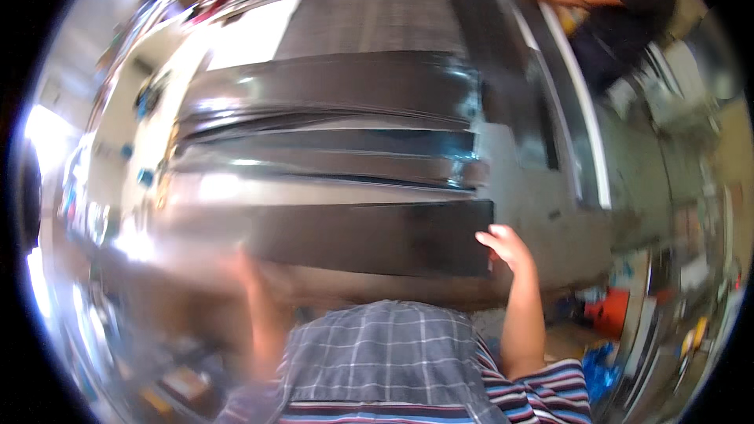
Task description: The person places white plastic strips along the edges of a large dark panel on a workbench. They repeatedly pick up strips, align them, and press them into place while two coworkers work on the same panel from the opposite side.
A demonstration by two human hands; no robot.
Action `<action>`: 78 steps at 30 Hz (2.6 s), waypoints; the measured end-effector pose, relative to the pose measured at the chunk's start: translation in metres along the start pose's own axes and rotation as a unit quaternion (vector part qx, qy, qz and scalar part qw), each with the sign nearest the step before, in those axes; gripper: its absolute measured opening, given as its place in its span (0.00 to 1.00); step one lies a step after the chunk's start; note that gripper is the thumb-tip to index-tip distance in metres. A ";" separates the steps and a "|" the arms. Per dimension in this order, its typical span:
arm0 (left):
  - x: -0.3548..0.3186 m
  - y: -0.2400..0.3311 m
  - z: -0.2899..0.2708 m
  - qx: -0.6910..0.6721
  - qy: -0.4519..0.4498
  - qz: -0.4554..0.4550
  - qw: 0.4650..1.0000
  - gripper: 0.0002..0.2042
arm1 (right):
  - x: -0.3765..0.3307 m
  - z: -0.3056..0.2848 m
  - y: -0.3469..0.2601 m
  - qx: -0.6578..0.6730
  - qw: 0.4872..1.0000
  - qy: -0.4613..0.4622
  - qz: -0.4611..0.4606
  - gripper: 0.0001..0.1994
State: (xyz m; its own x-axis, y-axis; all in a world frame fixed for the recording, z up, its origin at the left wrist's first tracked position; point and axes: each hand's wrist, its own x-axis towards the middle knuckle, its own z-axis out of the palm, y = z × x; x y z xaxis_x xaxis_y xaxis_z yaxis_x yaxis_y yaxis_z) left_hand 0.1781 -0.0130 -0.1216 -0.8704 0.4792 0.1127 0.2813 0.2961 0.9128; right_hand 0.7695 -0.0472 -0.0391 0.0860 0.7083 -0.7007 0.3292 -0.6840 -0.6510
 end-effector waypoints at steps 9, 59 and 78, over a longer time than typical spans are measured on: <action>-0.118 0.090 0.020 0.305 -0.398 0.323 0.803 0.35 | 0.007 0.041 -0.063 0.156 0.964 0.139 -0.168 0.12; -0.092 0.117 0.085 -0.560 -0.363 -0.424 0.612 0.28 | -0.047 0.037 -0.018 -0.160 0.980 -0.079 -0.086 0.22; 0.065 0.100 -0.024 -0.346 -0.409 -0.245 0.808 0.14 | 0.020 0.334 -0.215 -0.147 0.943 -0.178 -0.241 0.24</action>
State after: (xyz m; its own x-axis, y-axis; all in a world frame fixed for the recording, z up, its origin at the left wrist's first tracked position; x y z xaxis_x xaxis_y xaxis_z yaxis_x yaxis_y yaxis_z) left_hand 0.1401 0.0279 -0.0133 -0.1717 0.9144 -0.3667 -0.5561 0.2173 0.8022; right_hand 0.3865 0.0556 -0.0101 -0.4444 0.7849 -0.4318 0.4995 -0.1831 -0.8468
